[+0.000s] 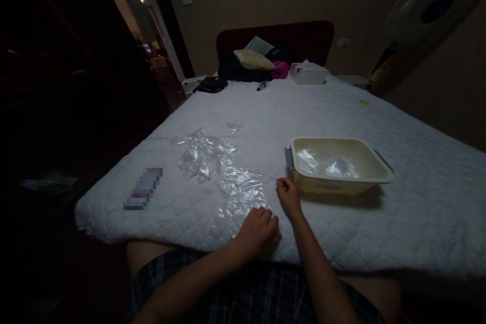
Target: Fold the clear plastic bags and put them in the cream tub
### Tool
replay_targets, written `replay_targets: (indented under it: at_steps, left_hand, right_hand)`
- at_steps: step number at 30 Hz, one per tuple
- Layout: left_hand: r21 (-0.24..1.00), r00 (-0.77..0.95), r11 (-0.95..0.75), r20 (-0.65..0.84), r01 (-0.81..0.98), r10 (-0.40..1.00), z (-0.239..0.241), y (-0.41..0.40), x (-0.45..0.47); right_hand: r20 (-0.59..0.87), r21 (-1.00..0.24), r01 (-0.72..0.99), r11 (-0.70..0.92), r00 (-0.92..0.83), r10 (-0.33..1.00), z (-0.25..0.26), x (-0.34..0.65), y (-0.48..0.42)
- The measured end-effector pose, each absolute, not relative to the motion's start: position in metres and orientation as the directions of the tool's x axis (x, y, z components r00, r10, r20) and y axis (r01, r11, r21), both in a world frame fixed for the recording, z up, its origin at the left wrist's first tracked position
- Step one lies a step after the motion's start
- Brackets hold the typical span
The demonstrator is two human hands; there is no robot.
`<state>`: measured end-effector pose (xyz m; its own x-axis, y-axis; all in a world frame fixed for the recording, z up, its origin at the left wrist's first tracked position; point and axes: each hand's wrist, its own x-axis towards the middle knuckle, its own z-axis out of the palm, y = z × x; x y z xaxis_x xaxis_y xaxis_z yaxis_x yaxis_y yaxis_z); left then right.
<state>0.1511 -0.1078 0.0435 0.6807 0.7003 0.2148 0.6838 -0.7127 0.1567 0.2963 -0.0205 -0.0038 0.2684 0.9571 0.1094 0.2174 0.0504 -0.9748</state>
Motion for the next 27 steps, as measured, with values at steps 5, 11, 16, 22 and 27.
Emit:
replay_targets:
  at_steps: [5,11,16,22,27]
  left_hand:
    - [0.097,0.694,-0.717,0.191,0.691,0.695,0.034,-0.109,0.165]
    - [0.275,0.623,-0.657,0.211,0.702,0.753,0.039,-0.107,0.151]
    - [0.635,0.315,-0.38,0.219,0.673,0.923,0.046,-0.1,0.133]
    - [0.692,0.092,-0.117,0.073,0.712,0.993,0.049,-0.09,0.112]
    - [0.519,0.132,-0.167,0.104,0.838,0.986,0.045,-0.093,0.101]
  right_hand:
    - [0.118,-0.979,0.192,0.067,0.264,0.957,-0.004,0.296,-0.021]
    - [0.083,-0.993,0.1,0.065,0.188,0.979,0.0,0.296,-0.026]
    - [-0.117,-0.985,-0.113,-0.128,-0.102,0.988,0.01,0.302,-0.039]
    - [-0.219,-0.962,-0.076,-0.264,-0.367,0.904,0.023,0.304,-0.049]
    - [-0.221,-0.973,0.035,-0.228,-0.419,0.881,0.027,0.293,-0.053]
